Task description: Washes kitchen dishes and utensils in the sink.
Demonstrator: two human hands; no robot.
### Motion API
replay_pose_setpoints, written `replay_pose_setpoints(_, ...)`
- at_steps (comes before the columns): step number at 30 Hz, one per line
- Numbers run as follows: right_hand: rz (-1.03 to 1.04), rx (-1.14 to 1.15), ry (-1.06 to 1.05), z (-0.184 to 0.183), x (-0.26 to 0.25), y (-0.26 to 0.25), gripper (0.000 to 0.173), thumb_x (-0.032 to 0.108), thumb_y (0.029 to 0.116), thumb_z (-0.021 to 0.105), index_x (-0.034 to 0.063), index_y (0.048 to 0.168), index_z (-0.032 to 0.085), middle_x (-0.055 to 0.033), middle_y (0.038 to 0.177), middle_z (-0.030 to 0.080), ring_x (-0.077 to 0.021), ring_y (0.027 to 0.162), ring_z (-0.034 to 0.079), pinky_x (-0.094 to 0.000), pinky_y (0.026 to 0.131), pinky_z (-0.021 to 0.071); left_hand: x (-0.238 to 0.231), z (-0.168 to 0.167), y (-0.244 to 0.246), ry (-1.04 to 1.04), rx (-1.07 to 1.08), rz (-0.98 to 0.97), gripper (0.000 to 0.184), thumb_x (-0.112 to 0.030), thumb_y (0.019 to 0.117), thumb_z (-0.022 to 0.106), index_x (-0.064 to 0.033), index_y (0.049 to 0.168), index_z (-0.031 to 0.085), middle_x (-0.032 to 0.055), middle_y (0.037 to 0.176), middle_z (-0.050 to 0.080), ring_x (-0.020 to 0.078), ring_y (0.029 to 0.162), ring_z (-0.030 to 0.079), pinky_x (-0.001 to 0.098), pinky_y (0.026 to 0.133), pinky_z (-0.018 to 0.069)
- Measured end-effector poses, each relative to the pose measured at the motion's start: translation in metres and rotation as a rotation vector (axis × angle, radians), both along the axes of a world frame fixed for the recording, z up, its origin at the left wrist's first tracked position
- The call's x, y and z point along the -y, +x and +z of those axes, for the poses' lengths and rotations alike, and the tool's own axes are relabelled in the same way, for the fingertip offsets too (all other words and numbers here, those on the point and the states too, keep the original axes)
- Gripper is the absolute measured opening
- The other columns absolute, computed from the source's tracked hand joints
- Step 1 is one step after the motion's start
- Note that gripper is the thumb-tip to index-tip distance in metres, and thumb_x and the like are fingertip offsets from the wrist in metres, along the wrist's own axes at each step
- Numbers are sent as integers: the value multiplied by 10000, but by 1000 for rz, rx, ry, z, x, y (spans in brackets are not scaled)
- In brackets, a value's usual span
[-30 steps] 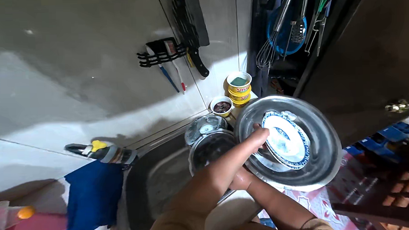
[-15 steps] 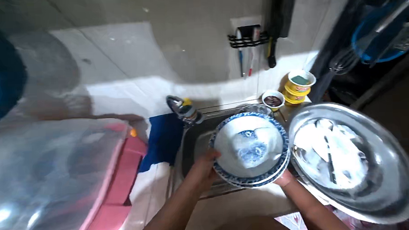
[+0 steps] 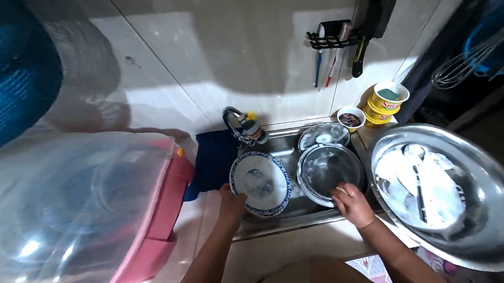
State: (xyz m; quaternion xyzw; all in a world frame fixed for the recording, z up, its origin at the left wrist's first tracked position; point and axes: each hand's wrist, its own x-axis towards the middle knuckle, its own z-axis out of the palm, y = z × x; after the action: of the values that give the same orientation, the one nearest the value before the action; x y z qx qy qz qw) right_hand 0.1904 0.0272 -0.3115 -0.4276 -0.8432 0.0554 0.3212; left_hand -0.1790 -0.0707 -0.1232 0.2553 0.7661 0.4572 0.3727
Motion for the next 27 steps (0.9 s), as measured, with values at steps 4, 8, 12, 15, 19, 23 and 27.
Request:
replay_pose_setpoints(4, -68, 0, 122, 100, 30, -17, 233, 323, 940, 626, 365, 1143, 733, 16, 1147, 687, -166, 1093, 648, -406, 949, 559, -15, -18, 15, -114, 34, -7, 721, -20, 921, 618, -71, 1557, 280, 267, 1361, 535, 369, 1087, 620, 546, 825, 562)
replay_pose_setpoints(8, -460, 282, -176, 199, 2, 40, 247, 470, 952, 608, 314, 1114, 709, -19, 1155, 686, -246, 1022, 679, -499, 841, 587, -20, -42, 19, -91, 250, 57, 742, 34, 921, 580, -101, 1567, 240, 244, 1373, 521, 335, 1077, 617, 514, 818, 564)
replay_pose_setpoints(12, -783, 492, -654, 132, -56, 180, 716, 753, 701, 719, 159, 1099, 708, -231, 1254, 640, -500, 1051, 649, -760, 784, 511, -19, -49, 16, -68, 273, 110, 713, 85, 911, 559, -81, 1554, 299, 230, 1438, 496, 332, 1182, 581, 534, 907, 538)
replay_pose_setpoints(15, -830, 603, -945, 71, -64, 248, 1082, 840, 491, 779, 125, 1290, 634, -232, 1244, 662, -464, 1152, 631, -738, 895, 494, -21, -49, 15, -150, 150, 66, 609, 21, 961, 561, -44, 1530, 353, 228, 1459, 488, 338, 1256, 538, 545, 984, 490)
replay_pose_setpoints(19, -633, 497, -1033, 57, -62, 248, 928, 735, 581, 818, 94, 1232, 654, -187, 1141, 702, -387, 1102, 664, -671, 935, 511, -31, -67, 7, -262, 180, 30, 727, -105, 968, 632, -110, 1593, 262, 230, 1540, 410, 406, 1357, 464, 663, 998, 459)
replay_pose_setpoints(23, -524, 455, -1097, 92, -50, 206, 735, 598, 734, 818, 91, 1239, 649, -201, 1200, 682, -404, 1142, 645, -673, 976, 489, -35, -68, 8, -272, 213, 39, 844, -142, 952, 663, -117, 1627, 156, 232, 1592, 336, 406, 1415, 400, 655, 1056, 417)
replay_pose_setpoints(27, -645, 593, -963, 64, -46, 192, 895, 716, 549, 821, 124, 1198, 650, -203, 1184, 667, -431, 1080, 655, -708, 838, 529, -34, -68, 11, -242, 190, 46, 853, -158, 952, 670, -80, 1625, 152, 231, 1606, 318, 389, 1439, 369, 614, 1110, 375)
